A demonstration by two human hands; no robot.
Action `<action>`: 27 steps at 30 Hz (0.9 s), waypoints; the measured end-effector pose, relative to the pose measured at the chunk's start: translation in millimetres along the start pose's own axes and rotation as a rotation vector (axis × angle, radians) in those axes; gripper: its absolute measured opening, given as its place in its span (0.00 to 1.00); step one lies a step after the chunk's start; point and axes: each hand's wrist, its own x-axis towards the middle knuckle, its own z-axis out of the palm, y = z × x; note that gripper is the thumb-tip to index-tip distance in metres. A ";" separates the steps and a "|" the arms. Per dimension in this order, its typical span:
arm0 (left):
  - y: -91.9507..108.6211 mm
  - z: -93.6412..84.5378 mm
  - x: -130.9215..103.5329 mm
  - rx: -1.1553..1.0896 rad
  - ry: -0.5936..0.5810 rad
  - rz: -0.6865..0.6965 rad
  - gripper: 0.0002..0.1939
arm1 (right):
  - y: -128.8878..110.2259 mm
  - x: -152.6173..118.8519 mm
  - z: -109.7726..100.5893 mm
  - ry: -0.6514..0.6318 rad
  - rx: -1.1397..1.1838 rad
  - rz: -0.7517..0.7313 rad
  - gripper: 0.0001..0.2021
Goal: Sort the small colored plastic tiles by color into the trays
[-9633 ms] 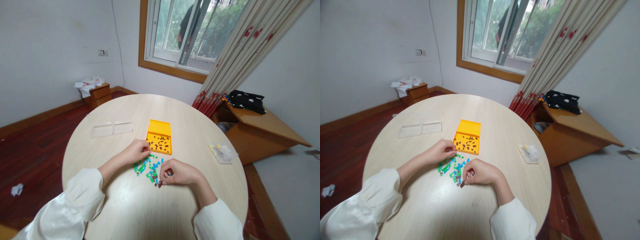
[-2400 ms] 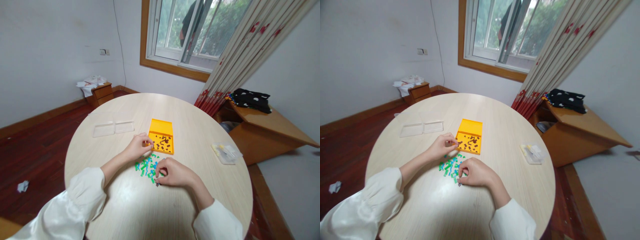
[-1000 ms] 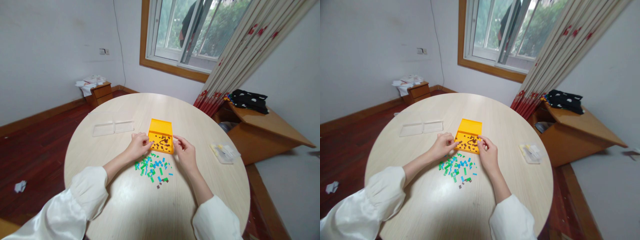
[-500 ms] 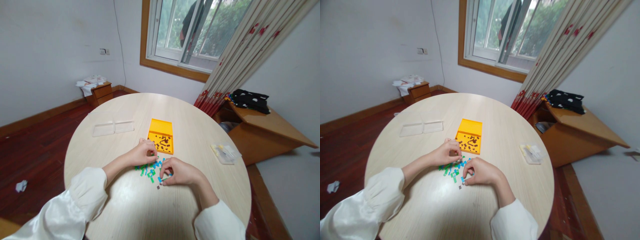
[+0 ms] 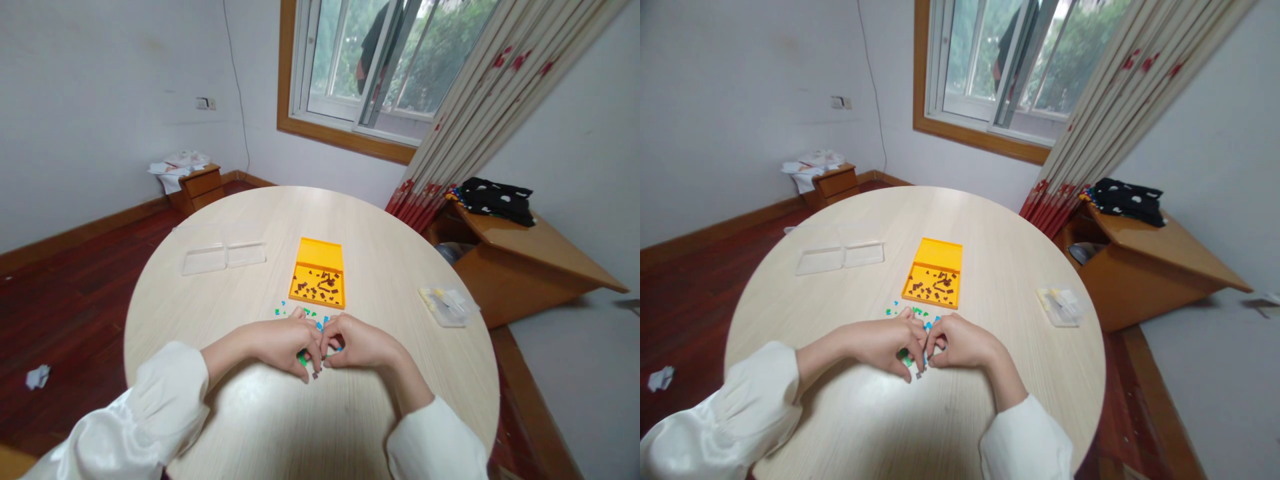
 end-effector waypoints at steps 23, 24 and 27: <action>-13.2 -12.2 6.3 -0.018 0.418 -0.212 0.03 | 1.5 -13.5 -13.7 0.286 0.181 0.159 0.05; -19.6 -13.8 7.4 -0.002 0.533 -0.271 0.03 | -0.2 -16.5 -13.6 0.169 0.171 0.165 0.05; -36.7 -17.4 9.5 0.049 0.779 -0.401 0.03 | -1.8 -19.1 -12.7 -0.021 0.125 0.165 0.08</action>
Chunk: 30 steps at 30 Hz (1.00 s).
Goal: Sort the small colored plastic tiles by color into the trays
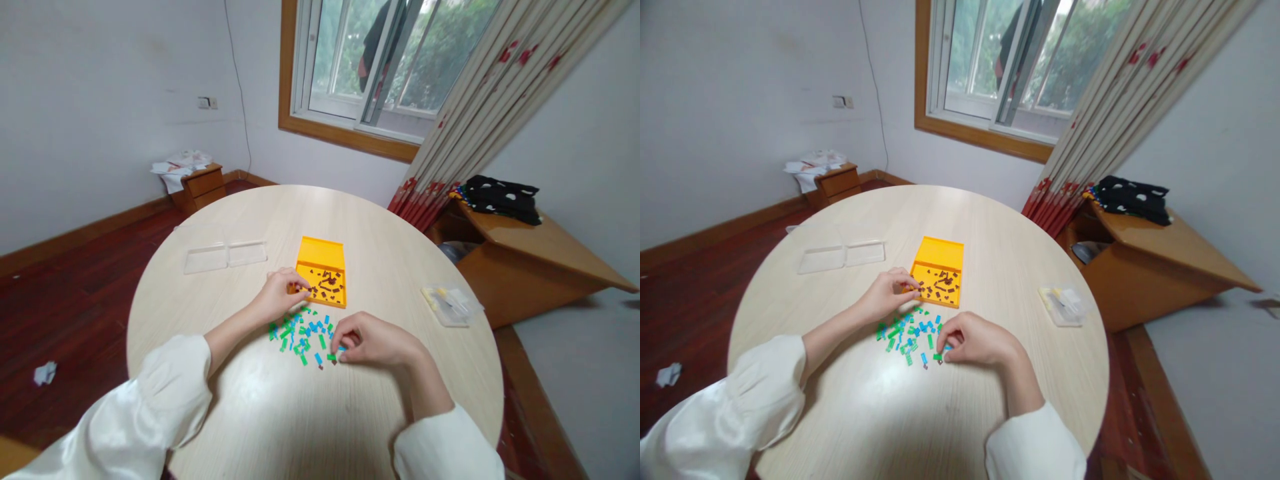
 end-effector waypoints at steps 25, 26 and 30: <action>2.2 5.0 -1.1 0.134 0.016 0.049 0.03 | -0.7 10.5 5.9 -0.094 -0.197 -0.036 0.11; 4.6 4.5 -2.2 0.133 0.015 0.065 0.03 | -0.6 10.2 5.4 -0.090 -0.178 -0.030 0.10; 10.2 2.5 -5.4 0.117 0.044 0.099 0.10 | -2.0 8.0 3.0 -0.058 -0.138 0.010 0.09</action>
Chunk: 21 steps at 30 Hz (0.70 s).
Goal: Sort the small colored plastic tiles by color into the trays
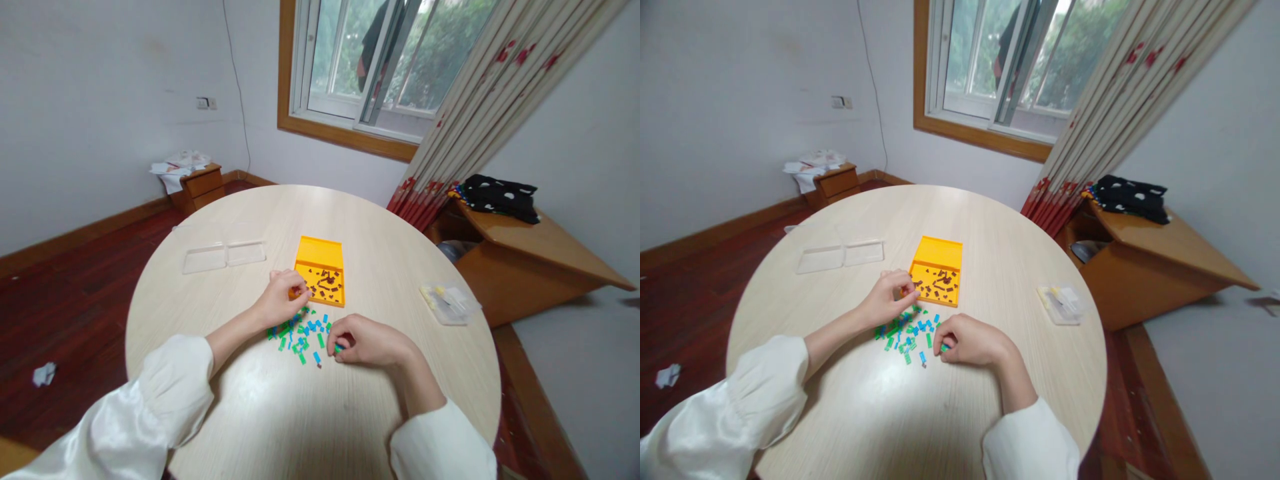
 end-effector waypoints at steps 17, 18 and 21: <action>-0.7 -2.4 -0.3 -0.029 0.076 0.000 0.16 | 5.8 -1.1 1.5 0.086 0.090 -0.005 0.06; -0.7 -2.8 -0.1 -0.030 0.084 -0.007 0.16 | 6.0 -1.6 1.1 0.117 0.133 -0.019 0.04; -0.5 -3.5 0.6 -0.041 0.119 -0.040 0.17 | 6.3 -1.7 -1.1 0.311 0.251 -0.043 0.03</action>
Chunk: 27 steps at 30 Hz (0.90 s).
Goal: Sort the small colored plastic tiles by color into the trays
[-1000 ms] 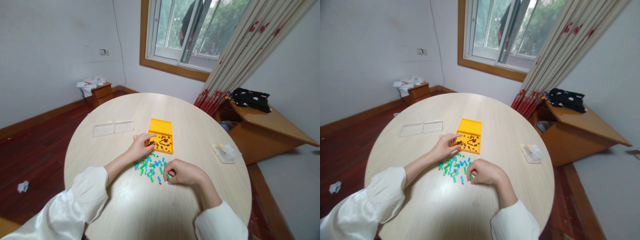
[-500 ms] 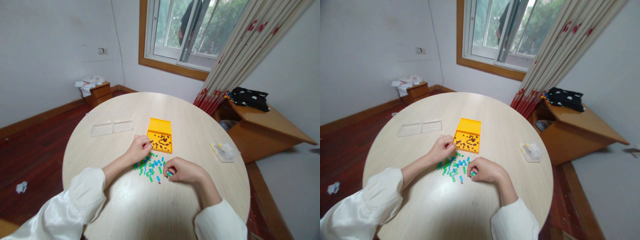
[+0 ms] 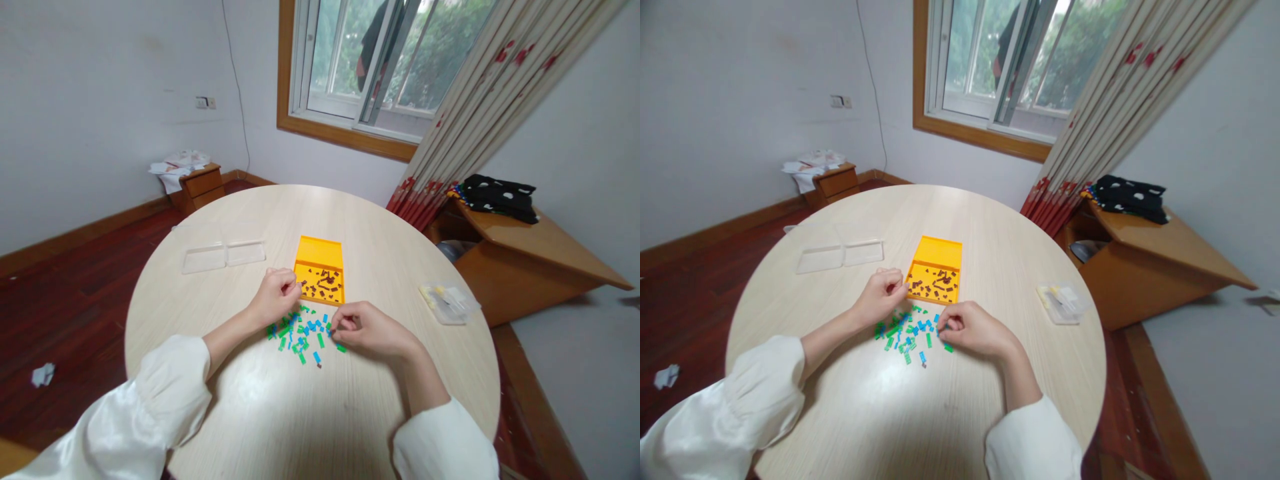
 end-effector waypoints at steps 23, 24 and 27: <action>20.0 -3.4 -20.6 -0.029 -0.728 0.435 0.04 | 3.7 11.9 -10.0 0.937 0.081 -0.093 0.16; 21.8 -2.4 -22.7 -0.027 -0.747 0.460 0.04 | 3.3 12.0 -9.6 0.931 0.078 -0.092 0.16; 23.5 1.3 -27.1 -0.024 -0.754 0.488 0.03 | 2.6 12.2 -8.6 0.918 0.075 -0.095 0.17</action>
